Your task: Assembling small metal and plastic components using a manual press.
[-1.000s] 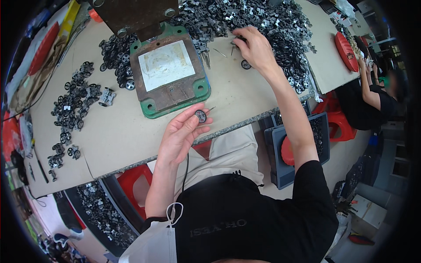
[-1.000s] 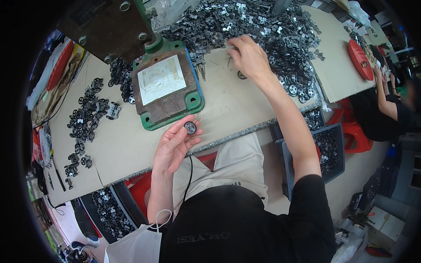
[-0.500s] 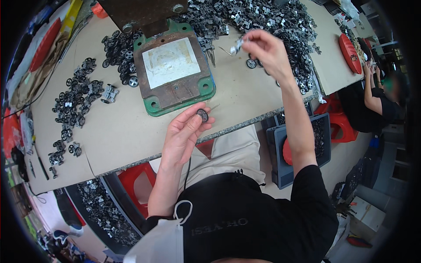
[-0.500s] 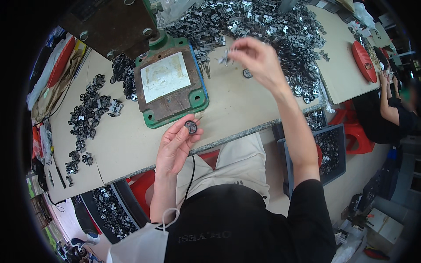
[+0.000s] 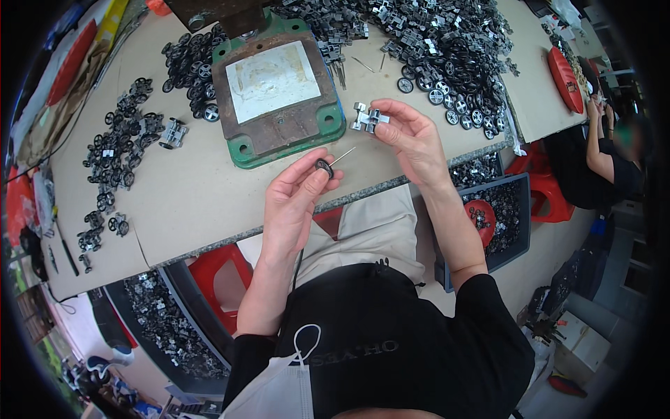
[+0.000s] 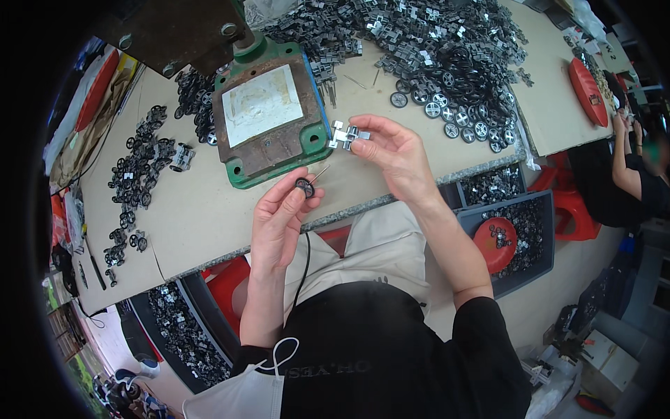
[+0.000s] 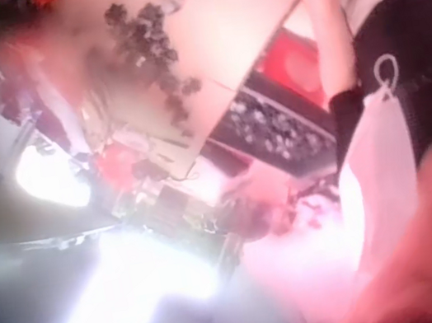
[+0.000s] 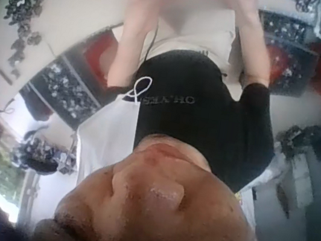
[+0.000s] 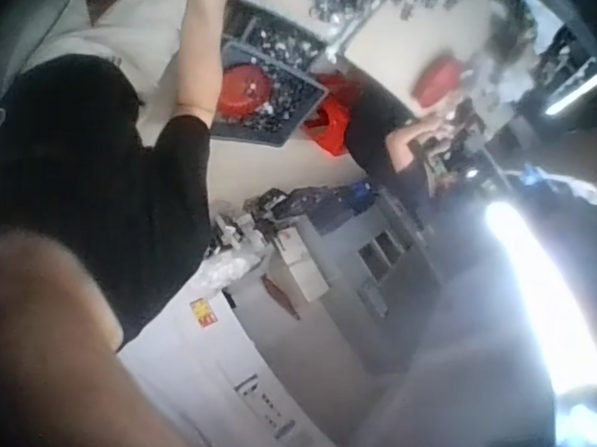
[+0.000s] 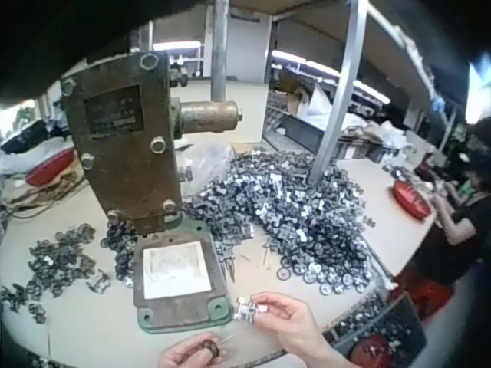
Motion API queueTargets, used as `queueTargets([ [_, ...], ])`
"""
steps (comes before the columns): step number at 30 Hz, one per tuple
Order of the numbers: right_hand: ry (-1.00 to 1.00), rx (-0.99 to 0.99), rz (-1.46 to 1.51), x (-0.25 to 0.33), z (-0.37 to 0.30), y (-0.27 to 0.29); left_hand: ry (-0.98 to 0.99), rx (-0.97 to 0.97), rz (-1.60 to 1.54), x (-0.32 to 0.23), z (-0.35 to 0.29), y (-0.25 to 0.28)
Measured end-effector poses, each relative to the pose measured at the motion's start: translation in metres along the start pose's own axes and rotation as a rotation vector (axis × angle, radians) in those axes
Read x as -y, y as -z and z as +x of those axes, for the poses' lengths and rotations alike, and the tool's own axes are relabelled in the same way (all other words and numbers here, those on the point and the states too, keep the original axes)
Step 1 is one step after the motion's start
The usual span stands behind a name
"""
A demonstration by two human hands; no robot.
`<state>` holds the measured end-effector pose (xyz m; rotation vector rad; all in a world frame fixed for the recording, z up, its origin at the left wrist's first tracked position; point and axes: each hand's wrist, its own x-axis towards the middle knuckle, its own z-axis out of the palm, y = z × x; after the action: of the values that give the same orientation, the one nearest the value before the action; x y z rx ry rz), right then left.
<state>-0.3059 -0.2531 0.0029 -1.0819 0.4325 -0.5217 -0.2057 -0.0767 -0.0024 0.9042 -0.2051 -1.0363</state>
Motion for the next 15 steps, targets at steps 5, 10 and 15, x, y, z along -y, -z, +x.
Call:
queueTargets([
  [5,0.114,-0.026,0.048,-0.012,-0.009,-0.014,-0.001,-0.027,-0.022,0.002,0.001,0.001],
  [10,0.208,-0.022,0.02,-0.014,-0.012,-0.022,-0.005,-0.033,-0.022,0.003,0.0,0.001],
  [15,0.209,-0.016,-0.013,-0.014,-0.013,-0.025,-0.013,-0.029,-0.038,0.004,0.001,0.001],
])
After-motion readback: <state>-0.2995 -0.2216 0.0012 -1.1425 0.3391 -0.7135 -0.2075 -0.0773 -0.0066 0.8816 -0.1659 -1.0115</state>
